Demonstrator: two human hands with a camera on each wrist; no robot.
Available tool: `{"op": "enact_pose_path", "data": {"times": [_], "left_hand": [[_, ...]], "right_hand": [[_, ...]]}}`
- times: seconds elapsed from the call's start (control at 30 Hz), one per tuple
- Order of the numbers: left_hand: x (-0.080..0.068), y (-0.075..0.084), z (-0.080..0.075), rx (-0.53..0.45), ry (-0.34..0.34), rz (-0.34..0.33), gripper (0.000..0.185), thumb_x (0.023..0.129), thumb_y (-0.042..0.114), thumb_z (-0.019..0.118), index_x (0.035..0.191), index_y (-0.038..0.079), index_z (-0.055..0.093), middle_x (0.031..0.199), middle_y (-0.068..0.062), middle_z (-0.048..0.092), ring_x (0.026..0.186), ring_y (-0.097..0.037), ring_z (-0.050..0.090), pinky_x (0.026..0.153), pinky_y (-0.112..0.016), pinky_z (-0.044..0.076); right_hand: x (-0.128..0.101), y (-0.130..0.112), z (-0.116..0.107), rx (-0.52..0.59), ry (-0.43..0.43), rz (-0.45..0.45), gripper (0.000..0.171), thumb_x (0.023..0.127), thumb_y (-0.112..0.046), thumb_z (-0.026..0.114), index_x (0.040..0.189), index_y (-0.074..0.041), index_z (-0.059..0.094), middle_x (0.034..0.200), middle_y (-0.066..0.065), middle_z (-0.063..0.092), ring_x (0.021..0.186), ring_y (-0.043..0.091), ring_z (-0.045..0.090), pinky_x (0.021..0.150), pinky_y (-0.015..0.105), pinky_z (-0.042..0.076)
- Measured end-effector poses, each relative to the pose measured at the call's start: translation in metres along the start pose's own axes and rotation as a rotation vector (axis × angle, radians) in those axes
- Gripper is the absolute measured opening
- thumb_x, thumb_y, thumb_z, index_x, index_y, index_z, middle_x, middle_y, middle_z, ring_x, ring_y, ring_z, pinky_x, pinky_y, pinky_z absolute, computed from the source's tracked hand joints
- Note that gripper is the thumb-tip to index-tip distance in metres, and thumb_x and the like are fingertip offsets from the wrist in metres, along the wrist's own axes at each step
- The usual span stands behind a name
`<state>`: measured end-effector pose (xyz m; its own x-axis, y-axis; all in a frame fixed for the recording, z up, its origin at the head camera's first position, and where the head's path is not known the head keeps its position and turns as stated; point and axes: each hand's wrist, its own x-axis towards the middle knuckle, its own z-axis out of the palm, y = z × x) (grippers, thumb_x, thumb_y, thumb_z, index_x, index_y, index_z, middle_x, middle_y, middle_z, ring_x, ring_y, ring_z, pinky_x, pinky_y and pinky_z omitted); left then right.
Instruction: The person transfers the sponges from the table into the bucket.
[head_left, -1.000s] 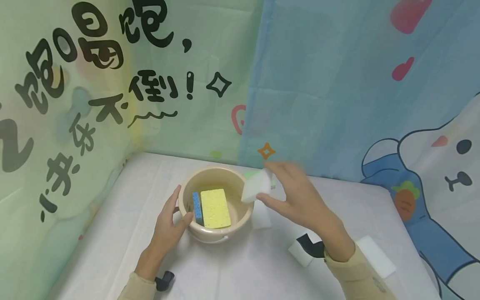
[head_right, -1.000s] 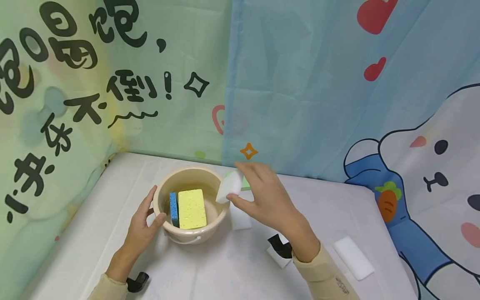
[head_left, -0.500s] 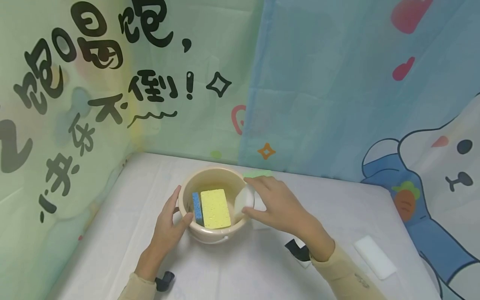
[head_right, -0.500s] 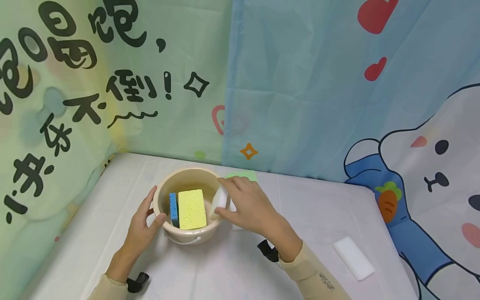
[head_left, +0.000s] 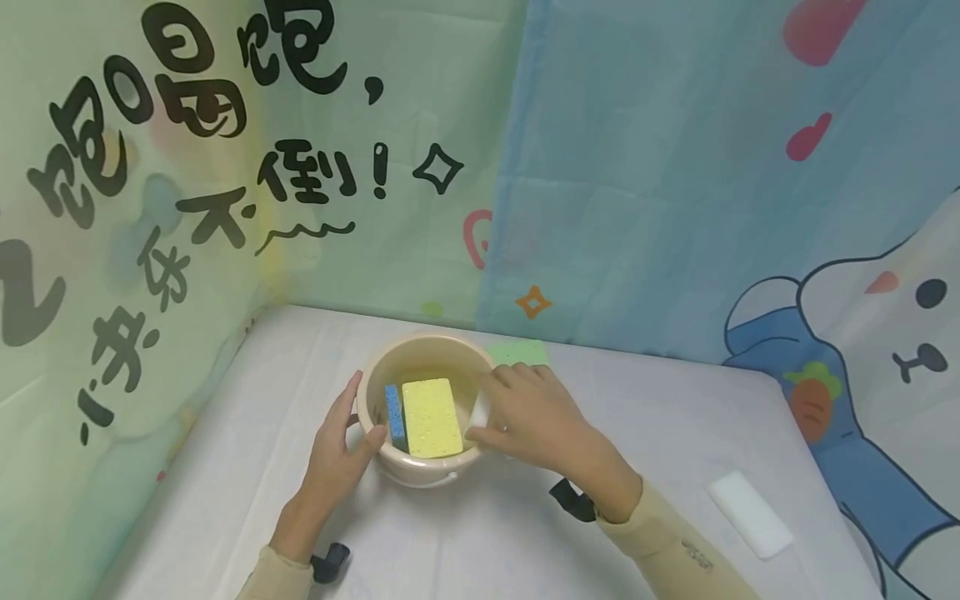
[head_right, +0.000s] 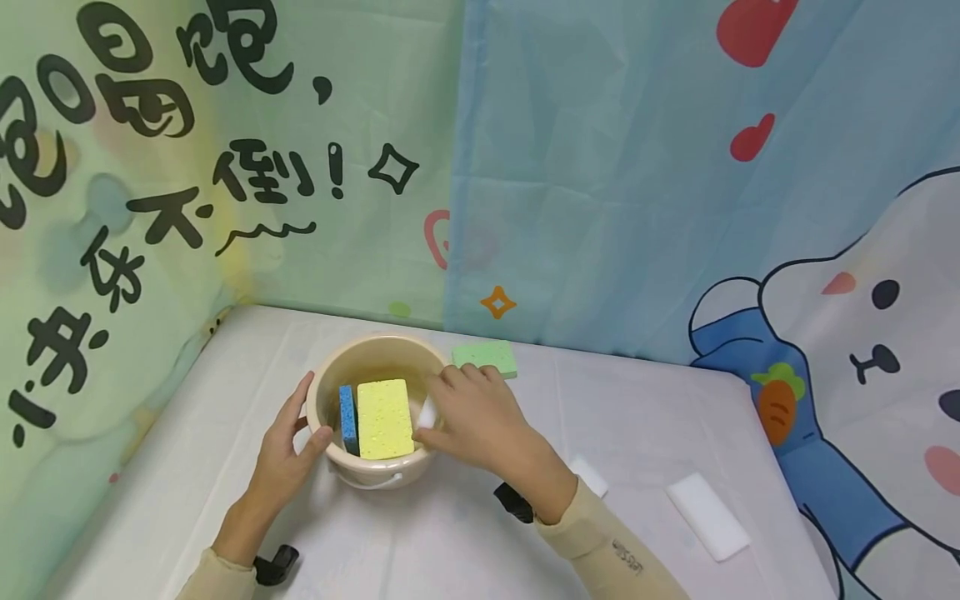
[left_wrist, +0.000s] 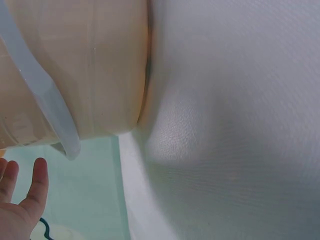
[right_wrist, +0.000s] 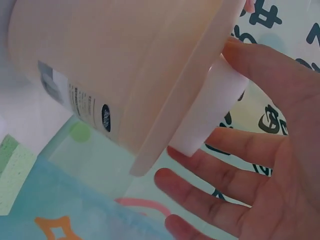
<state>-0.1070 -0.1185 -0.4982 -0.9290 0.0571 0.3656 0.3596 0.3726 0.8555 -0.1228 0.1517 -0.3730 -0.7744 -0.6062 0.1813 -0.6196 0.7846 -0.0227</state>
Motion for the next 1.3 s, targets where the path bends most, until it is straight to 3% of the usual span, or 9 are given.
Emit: {"op": "enact_pose_path", "data": {"times": [0.13,0.67,1.0,1.3], "left_hand": [[0.0,0.0,0.0,-0.008,-0.005,-0.001,0.077,0.093,0.03,0.061,0.159,0.012,0.026,0.16,-0.009,0.033,0.143,-0.028,0.035,0.105,-0.051,0.045],[0.0,-0.001,0.0,-0.01,-0.005,0.012,0.077,0.094,0.031,0.061,0.159,0.011,0.026,0.16,-0.01,0.033,0.143,-0.029,0.035,0.104,-0.052,0.046],[0.0,0.0,-0.001,-0.011,-0.007,0.017,0.077,0.094,0.028,0.061,0.159,0.01,0.026,0.16,-0.011,0.032,0.143,-0.03,0.035,0.104,-0.053,0.046],[0.001,-0.001,0.0,-0.005,-0.004,0.028,0.077,0.093,0.027,0.061,0.159,0.01,0.026,0.159,-0.015,0.033,0.143,-0.031,0.035,0.103,-0.054,0.046]], "right_hand": [[0.001,-0.003,0.0,-0.037,-0.031,0.022,0.068,0.08,-0.057,0.076,0.127,-0.009,0.064,0.103,0.004,0.065,0.091,0.026,0.059,0.085,0.046,0.05],[0.002,-0.003,0.003,-0.083,0.011,-0.005,0.064,0.077,-0.056,0.079,0.121,-0.011,0.066,0.101,0.003,0.066,0.09,0.027,0.061,0.08,0.045,0.052],[-0.007,0.007,-0.005,-0.005,0.03,0.016,0.057,0.084,-0.045,0.077,0.127,-0.01,0.065,0.103,0.004,0.065,0.094,0.028,0.061,0.081,0.047,0.051],[-0.026,0.024,-0.009,0.035,-0.005,0.114,0.054,0.087,-0.043,0.076,0.128,-0.008,0.065,0.112,0.007,0.066,0.103,0.03,0.062,0.086,0.052,0.051]]}}
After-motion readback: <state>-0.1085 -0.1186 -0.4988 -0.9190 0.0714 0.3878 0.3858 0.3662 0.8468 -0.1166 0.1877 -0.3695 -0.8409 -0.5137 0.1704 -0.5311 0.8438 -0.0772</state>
